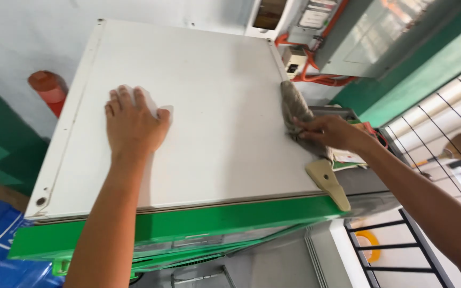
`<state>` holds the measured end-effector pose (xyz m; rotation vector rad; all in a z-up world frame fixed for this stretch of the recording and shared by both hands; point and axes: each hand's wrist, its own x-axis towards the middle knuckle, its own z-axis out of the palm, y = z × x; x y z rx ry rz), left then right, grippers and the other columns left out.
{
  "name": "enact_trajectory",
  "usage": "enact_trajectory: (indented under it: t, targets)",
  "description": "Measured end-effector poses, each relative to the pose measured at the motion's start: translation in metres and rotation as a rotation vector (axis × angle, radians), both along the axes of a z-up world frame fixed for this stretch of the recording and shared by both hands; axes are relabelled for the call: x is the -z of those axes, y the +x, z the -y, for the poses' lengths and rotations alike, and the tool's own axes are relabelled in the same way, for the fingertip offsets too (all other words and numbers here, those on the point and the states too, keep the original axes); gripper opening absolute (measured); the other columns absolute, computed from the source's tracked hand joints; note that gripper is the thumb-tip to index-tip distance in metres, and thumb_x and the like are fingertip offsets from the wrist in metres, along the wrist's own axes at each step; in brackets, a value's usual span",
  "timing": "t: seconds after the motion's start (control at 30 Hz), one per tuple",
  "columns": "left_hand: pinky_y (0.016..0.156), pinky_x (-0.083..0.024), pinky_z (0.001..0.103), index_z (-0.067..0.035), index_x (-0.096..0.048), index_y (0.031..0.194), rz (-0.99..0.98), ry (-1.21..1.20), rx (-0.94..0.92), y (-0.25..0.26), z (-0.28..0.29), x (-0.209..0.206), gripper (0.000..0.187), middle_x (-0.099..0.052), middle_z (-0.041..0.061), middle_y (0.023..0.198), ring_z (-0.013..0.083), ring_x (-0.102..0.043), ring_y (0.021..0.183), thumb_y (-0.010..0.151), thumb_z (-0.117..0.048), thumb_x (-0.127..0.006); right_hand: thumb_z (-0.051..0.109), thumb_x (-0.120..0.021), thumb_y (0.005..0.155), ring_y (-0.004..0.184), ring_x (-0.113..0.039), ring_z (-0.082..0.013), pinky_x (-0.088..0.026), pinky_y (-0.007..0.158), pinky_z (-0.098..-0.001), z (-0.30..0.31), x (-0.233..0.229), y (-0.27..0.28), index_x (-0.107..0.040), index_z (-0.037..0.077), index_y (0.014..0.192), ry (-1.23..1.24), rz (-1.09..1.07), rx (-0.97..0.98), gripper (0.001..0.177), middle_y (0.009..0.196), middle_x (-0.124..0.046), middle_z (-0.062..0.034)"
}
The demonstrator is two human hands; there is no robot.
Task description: Wiping down the top of a beverage cooler and emptying food items from the shelves.
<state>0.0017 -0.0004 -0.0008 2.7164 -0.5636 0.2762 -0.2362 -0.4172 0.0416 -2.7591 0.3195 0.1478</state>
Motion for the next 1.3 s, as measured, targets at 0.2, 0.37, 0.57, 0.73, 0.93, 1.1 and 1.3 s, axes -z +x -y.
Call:
enact_trajectory:
  t: [0.2,0.37,0.57,0.73,0.93,1.1,1.3]
  targets:
    - [0.121,-0.019,0.051,0.002,-0.038,0.154,0.021,0.002,0.007,0.001,-0.002,0.002,0.077,-0.028,0.030,0.162,0.0440,-0.023,0.150,0.096,-0.048,-0.042,0.028,-0.073,0.091,0.089,-0.069,-0.0154,-0.055,0.086,-0.0322,-0.032,-0.025,-0.032,-0.072,0.033,0.130,0.012,-0.142,-0.001,0.039,0.102,-0.076,-0.0094]
    - [0.121,-0.020,0.052,0.002,-0.039,0.155,0.061,0.017,0.011,0.006,-0.001,0.006,0.077,-0.030,0.031,0.161,0.0451,-0.024,0.150,0.096,-0.049,-0.043,0.017,-0.071,0.089,0.100,-0.074,-0.0190,-0.058,0.090,-0.0322,-0.080,-0.027,-0.026,-0.073,0.027,0.128,-0.208,0.033,-0.253,0.040,0.142,-0.053,-0.0108]
    - [0.120,-0.019,0.052,0.001,-0.038,0.154,0.036,0.004,0.029,0.004,-0.004,0.004,0.078,-0.029,0.031,0.160,0.0451,-0.023,0.149,0.096,-0.051,-0.045,0.014,-0.070,0.085,0.121,-0.062,-0.0340,-0.059,0.085,-0.0427,-0.233,-0.014,-0.017,-0.060,0.019,0.136,-0.581,0.250,-0.656,0.052,0.145,-0.053,-0.0134]
    - [0.119,-0.018,0.052,0.000,-0.036,0.155,0.027,-0.005,0.060,0.014,-0.009,0.015,0.081,-0.028,0.031,0.160,0.0445,-0.022,0.149,0.096,-0.055,-0.045,0.021,-0.070,0.088,0.135,-0.052,-0.0404,-0.054,0.092,-0.0570,-0.304,0.005,-0.025,-0.060,0.020,0.141,-0.530,0.544,-0.594,0.053,0.148,-0.052,-0.0146]
    - [0.122,-0.018,0.051,0.000,-0.040,0.156,0.031,-0.038,0.060,0.011,-0.009,0.019,0.079,-0.029,0.029,0.163,0.0442,-0.024,0.151,0.098,-0.054,-0.045,0.023,-0.066,0.091,0.139,-0.049,-0.0343,-0.048,0.098,-0.0566,-0.238,0.032,-0.084,-0.064,0.013,0.139,-0.503,0.489,-0.299,0.048,0.155,-0.049,-0.0117]
    - [0.116,-0.022,0.055,0.000,-0.051,0.146,0.109,-0.070,0.085,0.003,-0.007,0.010,0.071,-0.037,0.028,0.157,0.0486,-0.029,0.144,0.095,-0.049,-0.055,0.035,-0.067,0.101,0.134,-0.052,-0.0358,-0.047,0.110,-0.0500,-0.198,0.028,-0.112,-0.062,0.005,0.131,-0.476,0.485,-0.058,0.043,0.150,-0.051,-0.0145]
    - [0.110,-0.042,0.052,0.000,-0.063,0.128,0.530,-0.248,0.326,-0.017,-0.020,0.012,0.040,-0.058,0.023,0.144,0.0413,-0.053,0.132,0.091,-0.014,-0.070,0.047,-0.067,0.095,0.144,-0.033,-0.0497,-0.033,0.114,-0.0549,-0.196,0.001,-0.073,-0.054,-0.007,0.137,-0.385,0.593,-0.117,0.071,0.158,-0.031,-0.0333]
